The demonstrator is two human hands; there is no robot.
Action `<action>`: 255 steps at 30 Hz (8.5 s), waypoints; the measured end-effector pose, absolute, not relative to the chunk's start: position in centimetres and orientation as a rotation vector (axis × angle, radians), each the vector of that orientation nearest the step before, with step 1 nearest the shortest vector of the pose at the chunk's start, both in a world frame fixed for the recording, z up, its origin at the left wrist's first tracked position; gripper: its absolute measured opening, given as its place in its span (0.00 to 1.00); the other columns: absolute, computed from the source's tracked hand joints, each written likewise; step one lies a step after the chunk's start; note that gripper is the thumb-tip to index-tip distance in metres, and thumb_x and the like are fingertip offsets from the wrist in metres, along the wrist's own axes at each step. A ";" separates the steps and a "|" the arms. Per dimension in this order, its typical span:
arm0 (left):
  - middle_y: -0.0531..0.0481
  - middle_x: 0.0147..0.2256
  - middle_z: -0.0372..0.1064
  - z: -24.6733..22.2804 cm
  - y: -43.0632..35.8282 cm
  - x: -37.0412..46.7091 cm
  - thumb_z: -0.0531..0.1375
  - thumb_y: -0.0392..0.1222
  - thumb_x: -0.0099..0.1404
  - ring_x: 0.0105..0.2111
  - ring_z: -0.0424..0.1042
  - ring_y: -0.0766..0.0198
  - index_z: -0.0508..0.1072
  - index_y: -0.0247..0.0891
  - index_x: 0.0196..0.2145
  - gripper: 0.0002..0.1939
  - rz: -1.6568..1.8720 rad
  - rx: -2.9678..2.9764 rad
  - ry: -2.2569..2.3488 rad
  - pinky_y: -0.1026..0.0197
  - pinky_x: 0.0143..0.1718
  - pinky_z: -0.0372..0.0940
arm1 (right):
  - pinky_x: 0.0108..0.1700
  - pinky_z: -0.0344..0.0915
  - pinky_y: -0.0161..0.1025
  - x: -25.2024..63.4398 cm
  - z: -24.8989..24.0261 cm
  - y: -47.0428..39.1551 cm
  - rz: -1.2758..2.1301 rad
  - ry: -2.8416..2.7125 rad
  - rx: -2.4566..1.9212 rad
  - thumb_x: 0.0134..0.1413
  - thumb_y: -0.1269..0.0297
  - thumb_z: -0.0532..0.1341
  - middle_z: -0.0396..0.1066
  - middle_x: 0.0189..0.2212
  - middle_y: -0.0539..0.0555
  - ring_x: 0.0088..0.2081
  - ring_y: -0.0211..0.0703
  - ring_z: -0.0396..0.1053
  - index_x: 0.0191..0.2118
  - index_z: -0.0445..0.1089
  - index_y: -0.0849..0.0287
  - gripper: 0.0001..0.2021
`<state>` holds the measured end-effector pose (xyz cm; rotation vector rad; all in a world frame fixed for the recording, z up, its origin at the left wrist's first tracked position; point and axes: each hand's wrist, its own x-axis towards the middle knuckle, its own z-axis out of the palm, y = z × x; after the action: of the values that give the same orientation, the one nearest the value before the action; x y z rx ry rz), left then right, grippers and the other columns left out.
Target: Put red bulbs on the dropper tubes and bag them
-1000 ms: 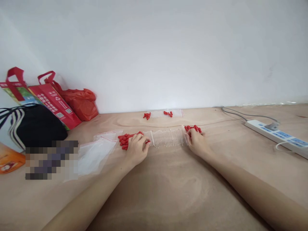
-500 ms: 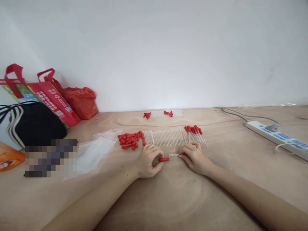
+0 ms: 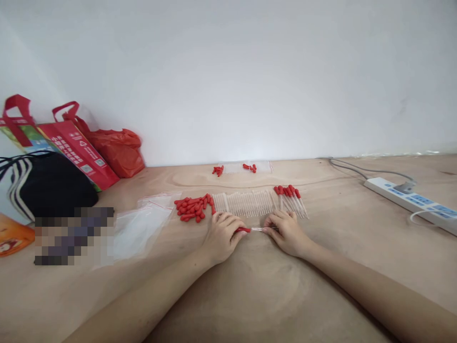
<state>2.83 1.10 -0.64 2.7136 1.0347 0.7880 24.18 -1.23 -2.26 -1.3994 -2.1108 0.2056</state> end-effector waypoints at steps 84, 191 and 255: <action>0.48 0.41 0.65 -0.6 0.8 2.6 0.56 0.40 0.57 0.43 0.63 0.57 0.64 0.41 0.43 0.14 0.793 2.712 1.170 0.48 0.51 0.45 | 0.37 0.51 0.42 28.7 -0.4 4.0 -0.051 -1.661 -2.233 0.53 0.60 0.49 0.72 0.29 0.58 0.34 0.51 0.68 0.33 0.68 0.59 0.13; 0.52 0.37 0.74 -1.0 1.0 2.7 0.49 0.38 0.66 0.45 0.67 0.59 0.70 0.41 0.38 0.10 0.942 2.830 0.890 0.45 0.57 0.32 | 0.40 0.49 0.39 22.7 -2.0 -1.7 -0.078 -2.257 -1.095 0.59 0.68 0.47 0.68 0.29 0.51 0.30 0.36 0.64 0.33 0.62 0.59 0.09; 0.57 0.24 0.71 -0.4 0.8 2.3 0.55 0.41 0.61 0.30 0.69 0.67 0.71 0.40 0.27 0.07 1.071 2.939 0.708 0.49 0.55 0.40 | 0.46 0.43 0.45 23.5 -1.2 -2.0 -0.115 -2.303 -0.955 0.57 0.65 0.49 0.65 0.18 0.48 0.28 0.36 0.59 0.28 0.68 0.59 0.13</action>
<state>2.29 0.84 -0.43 2.9386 0.7080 1.0711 23.46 -2.03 -1.24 -0.9549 -2.3030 -0.1146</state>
